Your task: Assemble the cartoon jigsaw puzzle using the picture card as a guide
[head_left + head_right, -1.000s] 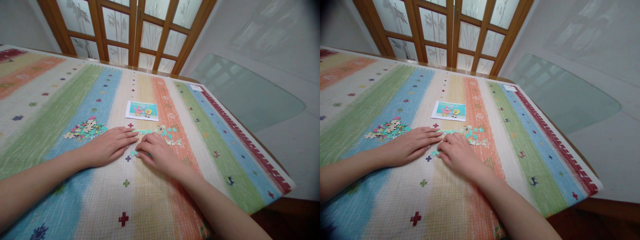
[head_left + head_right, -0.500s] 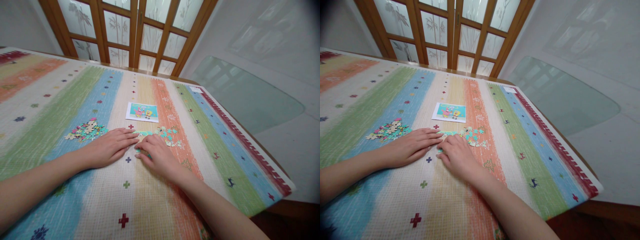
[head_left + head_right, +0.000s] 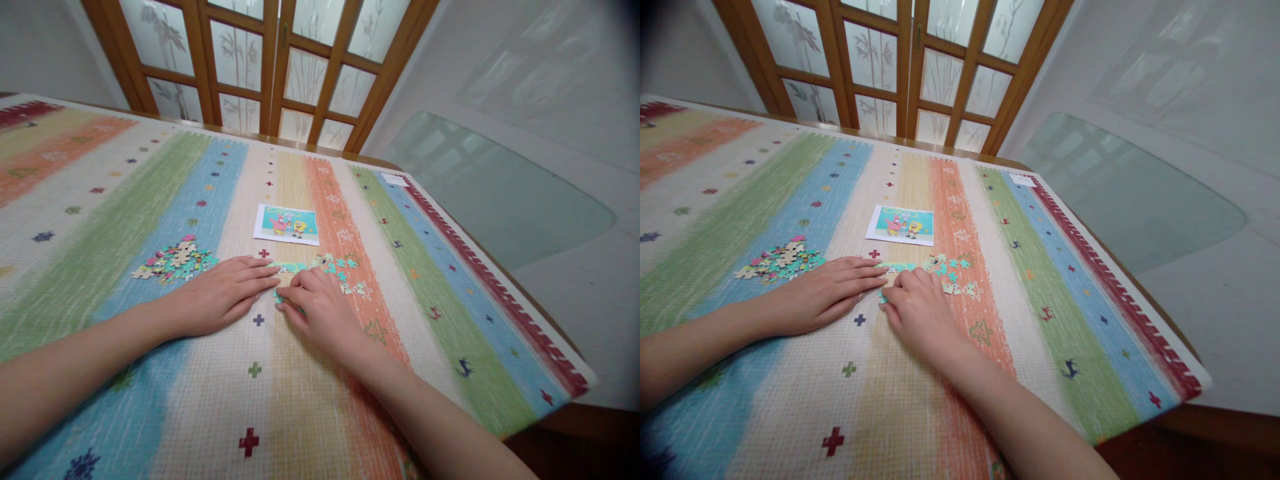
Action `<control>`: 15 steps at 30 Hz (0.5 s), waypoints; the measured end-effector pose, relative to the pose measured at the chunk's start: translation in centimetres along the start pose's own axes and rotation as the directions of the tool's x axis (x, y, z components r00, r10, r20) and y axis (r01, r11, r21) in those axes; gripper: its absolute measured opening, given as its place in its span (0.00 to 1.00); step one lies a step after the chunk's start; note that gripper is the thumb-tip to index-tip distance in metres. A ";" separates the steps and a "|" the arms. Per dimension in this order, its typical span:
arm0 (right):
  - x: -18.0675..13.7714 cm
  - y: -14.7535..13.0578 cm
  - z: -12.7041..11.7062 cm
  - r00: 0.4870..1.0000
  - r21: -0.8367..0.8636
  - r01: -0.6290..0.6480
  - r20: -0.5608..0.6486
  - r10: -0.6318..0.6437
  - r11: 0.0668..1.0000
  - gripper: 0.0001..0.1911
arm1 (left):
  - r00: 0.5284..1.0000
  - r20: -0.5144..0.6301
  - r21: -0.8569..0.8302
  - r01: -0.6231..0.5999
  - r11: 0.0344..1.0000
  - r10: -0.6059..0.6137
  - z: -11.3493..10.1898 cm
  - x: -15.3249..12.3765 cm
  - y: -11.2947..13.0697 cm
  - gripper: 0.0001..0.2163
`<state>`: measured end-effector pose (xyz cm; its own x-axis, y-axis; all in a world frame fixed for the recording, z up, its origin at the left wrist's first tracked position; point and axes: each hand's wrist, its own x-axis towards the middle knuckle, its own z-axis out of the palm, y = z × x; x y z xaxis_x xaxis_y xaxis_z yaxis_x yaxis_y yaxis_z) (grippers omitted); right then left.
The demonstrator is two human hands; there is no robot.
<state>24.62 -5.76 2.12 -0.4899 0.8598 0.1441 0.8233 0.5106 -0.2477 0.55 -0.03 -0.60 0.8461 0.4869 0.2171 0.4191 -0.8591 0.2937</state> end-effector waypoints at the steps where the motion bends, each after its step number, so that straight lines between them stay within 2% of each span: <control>1: 0.0 0.1 0.0 1.000 0.008 0.010 0.001 -0.010 1.000 0.08 | 1.000 0.000 0.001 0.000 1.000 0.000 0.0 0.0 0.0 0.21; 6: -0.1 0.9 -0.4 0.999 0.015 -0.019 -0.026 0.020 1.000 0.11 | 1.000 0.017 0.010 0.003 1.000 -0.003 0.0 -0.1 0.0 0.21; 8: -0.1 1.0 -0.5 0.999 -0.025 -0.024 -0.035 0.023 0.999 0.09 | 1.000 0.021 0.014 0.002 1.000 -0.002 0.0 -0.1 -0.1 0.22; 15: 0.3 0.5 -0.7 0.997 -0.209 0.070 -0.017 -0.075 0.975 0.10 | 1.000 0.018 0.054 -0.007 0.999 0.006 -0.1 0.0 0.1 0.21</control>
<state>25.10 -5.26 2.72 -0.5455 0.8188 0.1787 0.8286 0.5589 -0.0315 0.55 -0.07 -0.46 0.8544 0.4786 0.2025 0.4301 -0.8700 0.2412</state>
